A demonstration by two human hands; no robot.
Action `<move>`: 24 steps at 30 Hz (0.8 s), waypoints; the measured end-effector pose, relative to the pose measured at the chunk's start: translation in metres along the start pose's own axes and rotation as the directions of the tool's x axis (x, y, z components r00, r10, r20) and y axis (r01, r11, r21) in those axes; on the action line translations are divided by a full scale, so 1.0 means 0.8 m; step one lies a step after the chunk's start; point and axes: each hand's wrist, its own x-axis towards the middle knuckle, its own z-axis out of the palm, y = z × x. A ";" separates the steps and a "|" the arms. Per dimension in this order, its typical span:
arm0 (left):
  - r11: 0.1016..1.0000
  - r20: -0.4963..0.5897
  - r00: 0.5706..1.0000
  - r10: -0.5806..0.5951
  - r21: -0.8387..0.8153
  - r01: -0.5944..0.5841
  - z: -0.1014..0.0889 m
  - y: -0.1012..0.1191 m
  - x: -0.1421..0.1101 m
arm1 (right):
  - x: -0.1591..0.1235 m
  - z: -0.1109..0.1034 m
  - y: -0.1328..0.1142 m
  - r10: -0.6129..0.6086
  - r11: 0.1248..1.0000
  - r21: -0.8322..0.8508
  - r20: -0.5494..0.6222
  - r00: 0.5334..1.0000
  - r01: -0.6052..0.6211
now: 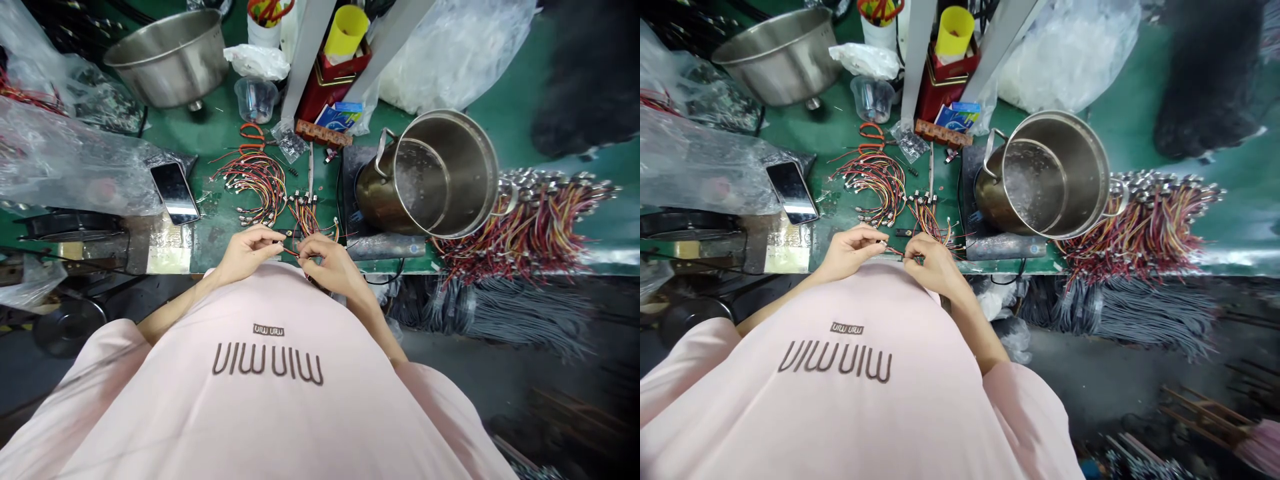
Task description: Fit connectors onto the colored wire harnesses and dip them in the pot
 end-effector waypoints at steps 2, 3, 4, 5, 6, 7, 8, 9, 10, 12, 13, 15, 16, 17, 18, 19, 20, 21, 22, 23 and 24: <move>0.999 -0.005 0.999 -0.038 -0.035 0.038 -0.001 -0.002 0.000 | -0.001 0.000 -0.001 -0.044 0.999 -0.024 -0.028 0.999 0.043; 0.997 -0.008 0.998 -0.063 -0.054 0.063 -0.002 -0.003 0.000 | -0.002 0.000 -0.003 -0.070 0.996 -0.053 -0.041 0.997 0.068; 0.994 -0.011 0.996 -0.088 -0.071 0.087 -0.002 -0.003 0.000 | -0.002 0.000 -0.004 -0.093 0.992 -0.093 -0.051 0.994 0.088; 0.990 -0.014 0.994 -0.111 -0.088 0.109 -0.002 -0.004 0.000 | -0.003 0.001 -0.006 -0.111 0.985 -0.138 -0.059 0.992 0.102; 0.986 -0.016 0.991 -0.131 -0.104 0.129 -0.002 -0.003 0.001 | -0.003 0.003 -0.007 -0.122 0.978 -0.178 -0.066 0.990 0.109; 0.982 -0.019 0.989 -0.149 -0.119 0.146 -0.002 -0.003 0.001 | -0.004 0.004 -0.007 -0.129 0.972 -0.207 -0.073 0.989 0.112; 0.978 -0.018 0.986 -0.164 -0.133 0.161 -0.002 -0.002 0.001 | -0.004 0.006 -0.007 -0.134 0.969 -0.220 -0.081 0.988 0.113; 0.973 -0.014 0.984 -0.179 -0.147 0.175 -0.001 -0.001 0.001 | -0.004 0.007 -0.007 -0.138 0.969 -0.219 -0.087 0.987 0.117; 0.968 -0.007 0.981 -0.194 -0.161 0.191 -0.001 0.000 0.001 | -0.004 0.009 -0.007 -0.146 0.969 -0.211 -0.088 0.985 0.125; 0.957 0.006 0.975 -0.221 -0.190 0.218 -0.001 0.001 0.001 | -0.004 0.010 -0.007 -0.162 0.969 -0.198 -0.069 0.984 0.145; 0.952 0.012 0.973 -0.231 -0.202 0.229 -0.001 0.001 0.001 | -0.005 0.010 -0.007 -0.163 0.969 -0.198 -0.052 0.985 0.150; 0.945 0.027 0.968 -0.248 -0.212 0.248 -0.001 0.000 0.000 | -0.005 0.010 -0.007 -0.156 0.968 -0.203 -0.020 0.987 0.149; 0.945 0.037 0.967 -0.253 -0.205 0.255 -0.001 -0.001 -0.001 | -0.004 0.010 -0.007 -0.151 0.967 -0.206 -0.005 0.988 0.147; 0.946 0.046 0.966 -0.256 -0.193 0.260 -0.001 -0.002 -0.001 | -0.004 0.011 -0.007 -0.145 0.967 -0.210 0.006 0.989 0.143; 0.949 0.056 0.965 -0.257 -0.177 0.262 -0.001 -0.004 -0.001 | -0.003 0.013 -0.007 -0.140 0.967 -0.212 0.012 0.990 0.139; 0.951 0.062 0.965 -0.256 -0.164 0.263 0.000 -0.005 -0.001 | -0.002 0.015 -0.007 -0.132 0.968 -0.213 0.015 0.991 0.132; 0.952 0.066 0.965 -0.255 -0.158 0.262 0.000 -0.005 -0.001 | -0.001 0.018 -0.007 -0.121 0.970 -0.212 0.014 0.993 0.121; 0.951 0.070 0.964 -0.255 -0.160 0.263 0.001 -0.006 -0.001 | 0.001 0.020 -0.007 -0.108 0.972 -0.209 0.011 0.994 0.107; 0.949 0.075 0.964 -0.256 -0.169 0.266 0.002 -0.006 0.000 | 0.003 0.023 -0.007 -0.092 0.975 -0.201 0.005 0.996 0.091; 0.945 0.079 0.962 -0.260 -0.183 0.271 0.002 -0.007 0.000 | 0.005 0.025 -0.007 -0.079 0.978 -0.192 -0.004 0.997 0.077; 0.940 0.082 0.960 -0.267 -0.200 0.278 0.002 -0.007 0.000 | 0.006 0.026 -0.007 -0.069 0.981 -0.182 -0.012 0.998 0.066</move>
